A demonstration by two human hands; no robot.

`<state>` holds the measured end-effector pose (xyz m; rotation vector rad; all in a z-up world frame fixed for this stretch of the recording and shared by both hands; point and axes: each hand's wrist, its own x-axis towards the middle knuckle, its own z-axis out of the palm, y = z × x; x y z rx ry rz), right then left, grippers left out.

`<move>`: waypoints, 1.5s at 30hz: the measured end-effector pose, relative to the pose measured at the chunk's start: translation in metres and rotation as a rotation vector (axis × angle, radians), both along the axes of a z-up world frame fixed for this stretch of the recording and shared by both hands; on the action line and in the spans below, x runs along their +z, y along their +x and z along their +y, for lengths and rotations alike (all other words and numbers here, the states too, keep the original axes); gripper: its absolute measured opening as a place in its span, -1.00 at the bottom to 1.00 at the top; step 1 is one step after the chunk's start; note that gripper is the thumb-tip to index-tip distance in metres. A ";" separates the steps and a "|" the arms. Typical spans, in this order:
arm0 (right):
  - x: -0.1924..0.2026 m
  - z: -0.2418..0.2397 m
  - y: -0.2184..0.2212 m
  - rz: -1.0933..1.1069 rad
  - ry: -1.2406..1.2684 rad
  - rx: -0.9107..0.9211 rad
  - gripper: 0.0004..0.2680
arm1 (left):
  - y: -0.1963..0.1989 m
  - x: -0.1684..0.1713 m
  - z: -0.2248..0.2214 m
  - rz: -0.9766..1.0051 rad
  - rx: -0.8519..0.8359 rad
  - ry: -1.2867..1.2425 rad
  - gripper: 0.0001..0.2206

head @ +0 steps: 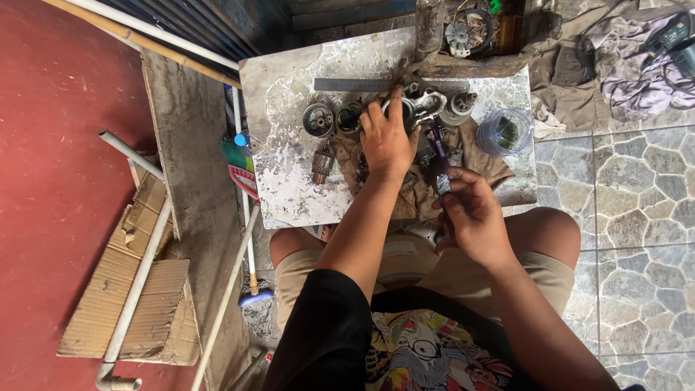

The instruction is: Cleaning a starter motor armature and housing using a toothbrush and a scraper.

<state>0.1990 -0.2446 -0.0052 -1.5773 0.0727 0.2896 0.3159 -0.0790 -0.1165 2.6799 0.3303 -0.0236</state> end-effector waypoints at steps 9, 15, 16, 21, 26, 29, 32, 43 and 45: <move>0.017 0.002 0.001 0.046 -0.002 0.015 -0.69 | 0.009 -0.009 -0.006 0.000 -0.171 0.022 -0.24; 0.012 0.004 -0.002 0.129 0.025 -0.003 -0.67 | 0.003 -0.026 0.000 -0.102 -0.241 0.162 -0.20; 0.010 0.003 -0.003 0.133 0.024 -0.005 -0.67 | 0.002 -0.023 0.001 -0.099 -0.243 0.161 -0.20; 0.003 0.004 -0.005 0.107 0.044 0.019 -0.66 | -0.002 -0.005 0.007 -0.084 -0.303 0.133 -0.15; 0.009 0.010 -0.005 0.143 0.046 -0.002 -0.69 | -0.006 -0.002 0.010 -0.110 -0.291 0.064 -0.04; 0.016 0.012 -0.004 0.197 0.043 -0.047 -0.70 | -0.020 0.021 0.020 -0.210 -0.292 -0.012 -0.13; 0.021 0.014 -0.003 0.227 0.057 -0.099 -0.71 | -0.047 0.021 0.049 -0.338 -0.112 -0.133 -0.46; -0.005 0.009 -0.007 0.243 0.130 -0.185 -0.60 | -0.108 -0.066 0.151 0.143 0.270 -0.025 -0.28; 0.014 0.016 -0.007 0.258 0.146 -0.169 -0.54 | -0.105 -0.065 0.151 0.109 0.257 -0.045 -0.34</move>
